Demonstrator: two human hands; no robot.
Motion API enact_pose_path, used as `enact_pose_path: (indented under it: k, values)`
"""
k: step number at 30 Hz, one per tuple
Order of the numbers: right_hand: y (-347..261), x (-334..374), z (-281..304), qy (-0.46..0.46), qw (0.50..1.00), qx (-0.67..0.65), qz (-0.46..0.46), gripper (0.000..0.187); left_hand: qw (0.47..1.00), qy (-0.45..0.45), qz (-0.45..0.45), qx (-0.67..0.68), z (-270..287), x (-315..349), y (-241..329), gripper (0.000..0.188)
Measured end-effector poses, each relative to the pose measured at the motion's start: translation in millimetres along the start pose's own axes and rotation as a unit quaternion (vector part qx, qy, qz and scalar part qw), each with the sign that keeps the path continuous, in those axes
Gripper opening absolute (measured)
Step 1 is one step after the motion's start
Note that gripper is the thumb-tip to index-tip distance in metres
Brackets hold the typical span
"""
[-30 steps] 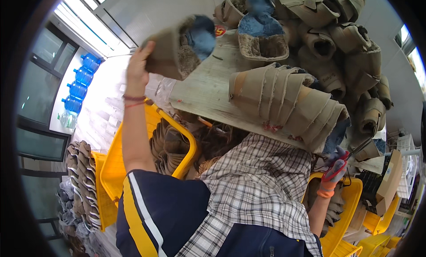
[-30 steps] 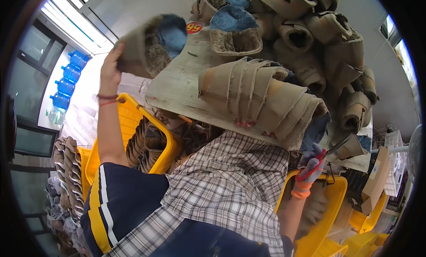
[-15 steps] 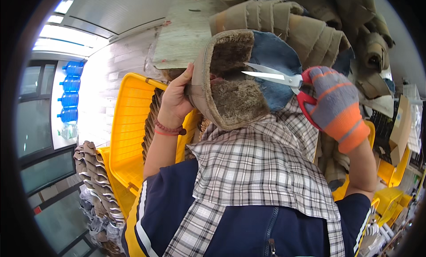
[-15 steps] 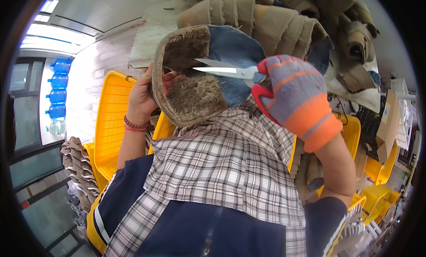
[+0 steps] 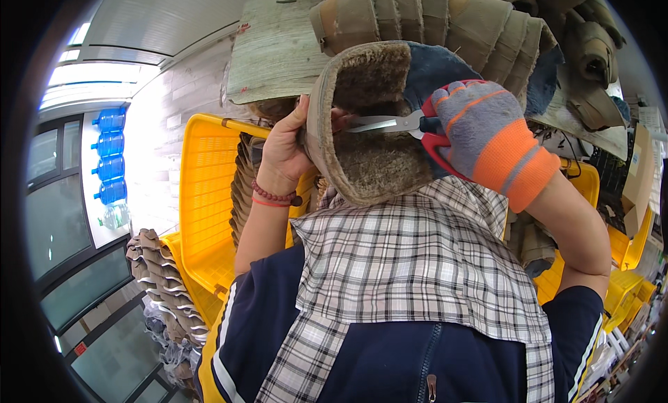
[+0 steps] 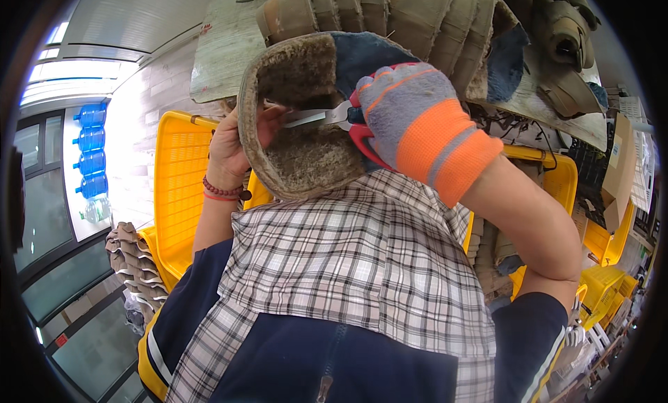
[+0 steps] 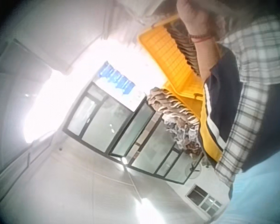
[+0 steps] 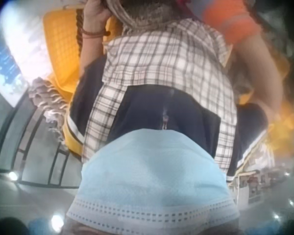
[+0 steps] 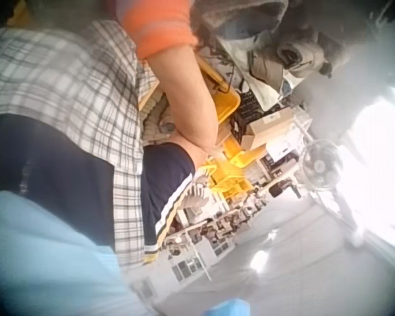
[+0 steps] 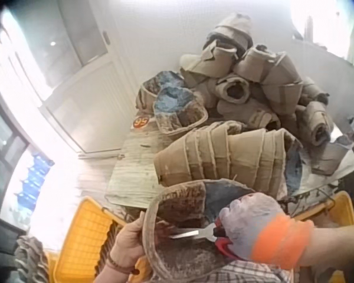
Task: The person trims the edges of beige slip-on shoes using a green rotary tool and then uses red-handled scissors to cut the interior lining. The person handles the shoes one at a time, rotating them to access different areas, and places trimmed shoes into a yellow bin.
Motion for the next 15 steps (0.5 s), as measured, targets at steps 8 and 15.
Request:
enact_pose_path:
  k: [8,15]
  values:
    - [-1.1,-7.0,-4.5,-0.057,0.998,0.025,-0.025,0.026,1.0,-0.027,-0.003,-0.001,-5.7,-2.0,1.8,0.038]
    - [41.7,31.8,8.9,0.141,0.975,-0.169,-0.035,0.047,0.998,-0.058,-0.003,0.019,-7.2,3.4,-1.5,0.04]
Point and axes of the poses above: each hand's wrist, its own x-axis away from the middle knuckle, its own z-axis out of the back of the hand, y = z × x, the point moved 4 cm from there along -x, towards the middle knuckle, and after that the axes turned 5 degrees about -z, right-handed, at the moved point
